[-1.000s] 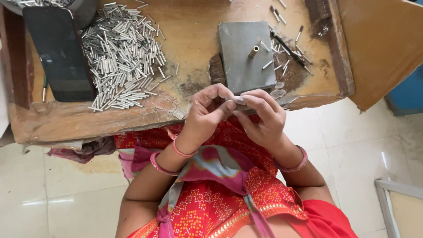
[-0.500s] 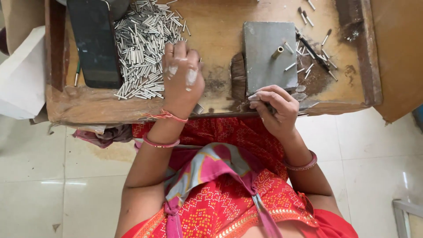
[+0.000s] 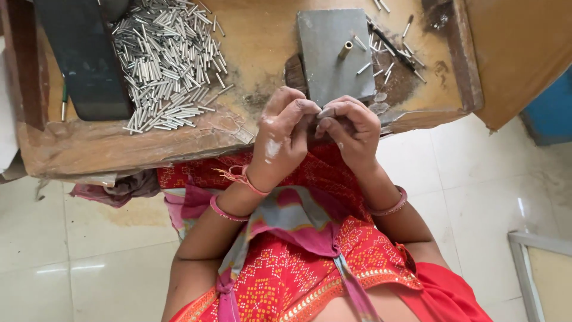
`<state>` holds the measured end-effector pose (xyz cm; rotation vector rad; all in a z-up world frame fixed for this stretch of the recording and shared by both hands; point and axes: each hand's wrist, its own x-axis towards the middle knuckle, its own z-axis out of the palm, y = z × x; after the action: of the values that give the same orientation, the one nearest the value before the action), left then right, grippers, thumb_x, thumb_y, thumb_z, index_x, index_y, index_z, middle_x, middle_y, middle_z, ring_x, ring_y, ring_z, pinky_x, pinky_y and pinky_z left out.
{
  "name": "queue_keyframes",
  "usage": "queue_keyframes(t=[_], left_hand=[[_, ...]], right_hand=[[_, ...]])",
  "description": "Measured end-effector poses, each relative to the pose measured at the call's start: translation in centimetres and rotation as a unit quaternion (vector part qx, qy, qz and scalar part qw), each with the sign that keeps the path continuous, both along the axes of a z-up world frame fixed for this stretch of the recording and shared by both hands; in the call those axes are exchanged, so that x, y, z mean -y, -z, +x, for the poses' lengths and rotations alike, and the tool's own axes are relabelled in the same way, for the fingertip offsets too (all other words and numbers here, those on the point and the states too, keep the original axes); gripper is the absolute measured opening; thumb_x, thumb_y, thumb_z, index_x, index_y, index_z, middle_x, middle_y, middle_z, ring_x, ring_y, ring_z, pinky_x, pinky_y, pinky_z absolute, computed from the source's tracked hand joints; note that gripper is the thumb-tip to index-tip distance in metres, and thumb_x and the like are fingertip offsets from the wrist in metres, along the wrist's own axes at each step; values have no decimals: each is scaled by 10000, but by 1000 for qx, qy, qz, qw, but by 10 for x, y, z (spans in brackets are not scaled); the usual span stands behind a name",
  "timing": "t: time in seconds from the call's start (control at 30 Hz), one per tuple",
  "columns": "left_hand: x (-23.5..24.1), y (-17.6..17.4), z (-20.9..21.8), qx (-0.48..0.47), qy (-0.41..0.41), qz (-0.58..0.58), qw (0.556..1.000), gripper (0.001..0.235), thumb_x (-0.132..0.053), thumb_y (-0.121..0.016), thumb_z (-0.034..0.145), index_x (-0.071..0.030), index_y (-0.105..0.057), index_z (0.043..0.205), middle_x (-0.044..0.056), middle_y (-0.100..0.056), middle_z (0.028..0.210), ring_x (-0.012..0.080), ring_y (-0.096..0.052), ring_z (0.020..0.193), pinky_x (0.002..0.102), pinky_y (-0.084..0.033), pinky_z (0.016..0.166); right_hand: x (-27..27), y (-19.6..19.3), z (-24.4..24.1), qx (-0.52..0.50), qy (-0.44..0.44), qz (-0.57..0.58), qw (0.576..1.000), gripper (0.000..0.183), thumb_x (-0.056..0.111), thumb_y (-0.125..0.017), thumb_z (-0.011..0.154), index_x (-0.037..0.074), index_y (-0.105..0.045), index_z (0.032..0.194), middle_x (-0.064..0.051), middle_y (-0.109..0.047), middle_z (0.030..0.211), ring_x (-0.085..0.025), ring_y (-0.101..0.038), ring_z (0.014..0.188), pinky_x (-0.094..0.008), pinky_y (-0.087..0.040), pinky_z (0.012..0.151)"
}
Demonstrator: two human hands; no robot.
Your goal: Applying a white paste to small metal rods and organizing them on a metal block for assembly.
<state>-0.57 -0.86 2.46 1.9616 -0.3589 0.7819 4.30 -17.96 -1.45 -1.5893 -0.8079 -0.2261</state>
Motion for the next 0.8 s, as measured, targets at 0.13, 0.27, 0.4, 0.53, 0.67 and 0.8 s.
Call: queue_keyframes(t=[0.13,0.27,0.4,0.53,0.67,0.8], left_hand=[[12,9,-5,-12,66,-169,983,243,138,-648,909,-46,-661,1068,106,-639,1012,274,-706,881,361,-573,780],[11,8,-15,-41,79,-202,975,277,121,-652,906,-35,-664,1134,114,-638,1034,250,-711,861,344,-591,729],[2,14,-20,117,7,-3,993,290,116,-688,881,-22,-654,1134,132,-595,1038,320,-623,916,406,-534,798],[-5,11,-22,157,-21,56,986,329,87,-677,826,5,-613,1138,157,-559,1103,357,-588,1003,454,-539,878],[-11,10,-24,145,6,61,988,329,43,-692,794,0,-595,1106,156,-553,1103,357,-579,1014,456,-531,885],[-17,11,-24,159,48,90,982,340,48,-701,812,22,-614,1140,151,-557,1095,358,-584,999,448,-532,878]], right_hand=[[3,19,-8,-329,-143,277,892,69,9,-597,1036,-17,-657,1057,-83,-676,970,-139,-653,805,-288,-566,693],[4,32,-12,-421,-174,340,823,84,55,-576,1092,-6,-622,1127,-89,-661,909,-144,-655,759,-282,-554,659],[-6,23,-25,-441,-184,347,807,90,61,-569,1074,-9,-613,1109,-67,-652,914,-125,-639,763,-271,-545,651],[-8,25,-29,-400,-192,308,842,48,33,-601,1103,-5,-611,1130,-71,-655,953,-133,-639,795,-268,-538,698],[2,2,-30,-442,-185,256,840,156,25,-605,1030,-28,-617,1176,-91,-680,987,-155,-675,849,-293,-580,770],[9,-3,-31,-437,-191,210,853,184,-40,-634,970,-45,-645,1154,-119,-686,1045,-190,-698,864,-320,-603,777]])
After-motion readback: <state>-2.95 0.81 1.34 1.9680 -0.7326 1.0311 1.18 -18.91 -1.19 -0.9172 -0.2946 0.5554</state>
